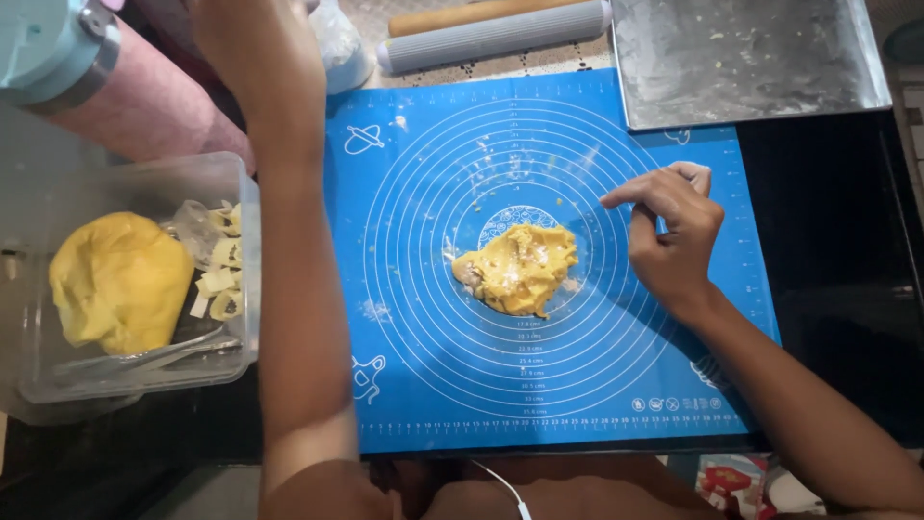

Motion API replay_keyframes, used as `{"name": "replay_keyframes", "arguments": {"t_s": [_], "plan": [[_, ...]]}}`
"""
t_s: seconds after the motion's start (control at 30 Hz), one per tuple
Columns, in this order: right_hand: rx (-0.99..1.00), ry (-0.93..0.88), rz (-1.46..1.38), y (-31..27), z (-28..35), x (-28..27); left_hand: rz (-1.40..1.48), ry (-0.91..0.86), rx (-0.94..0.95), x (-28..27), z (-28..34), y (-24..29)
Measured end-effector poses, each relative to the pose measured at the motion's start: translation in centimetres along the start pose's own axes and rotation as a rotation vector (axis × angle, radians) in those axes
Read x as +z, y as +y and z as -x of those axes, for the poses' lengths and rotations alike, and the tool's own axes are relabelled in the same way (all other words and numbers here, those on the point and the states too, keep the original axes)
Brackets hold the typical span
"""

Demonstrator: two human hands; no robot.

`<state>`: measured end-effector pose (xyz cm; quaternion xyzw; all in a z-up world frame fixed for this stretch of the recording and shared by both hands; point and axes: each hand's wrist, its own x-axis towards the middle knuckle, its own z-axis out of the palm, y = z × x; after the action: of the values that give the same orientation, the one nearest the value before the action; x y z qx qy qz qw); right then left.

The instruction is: Kneading a small portion of yellow dough on a blue silicone mat.

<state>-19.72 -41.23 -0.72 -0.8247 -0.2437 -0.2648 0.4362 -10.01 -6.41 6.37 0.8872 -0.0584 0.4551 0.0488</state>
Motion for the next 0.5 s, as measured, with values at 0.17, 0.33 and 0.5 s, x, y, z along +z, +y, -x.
{"name": "replay_keyframes", "arguments": {"t_s": [0.17, 0.33, 0.5], "plan": [[-0.018, 0.002, 0.009, 0.0, 0.0, 0.0, 0.125, -0.12, 0.048, -7.7, -0.6, 6.9], [-0.06, -0.01, 0.076, -0.3, 0.0, 0.1, 0.277, -0.446, 0.148, -11.4, -2.4, 12.3], [-0.053, -0.012, 0.092, -0.5, -0.3, 0.0, 0.537, -0.386, 0.293, -11.5, -1.0, 14.9]]}}
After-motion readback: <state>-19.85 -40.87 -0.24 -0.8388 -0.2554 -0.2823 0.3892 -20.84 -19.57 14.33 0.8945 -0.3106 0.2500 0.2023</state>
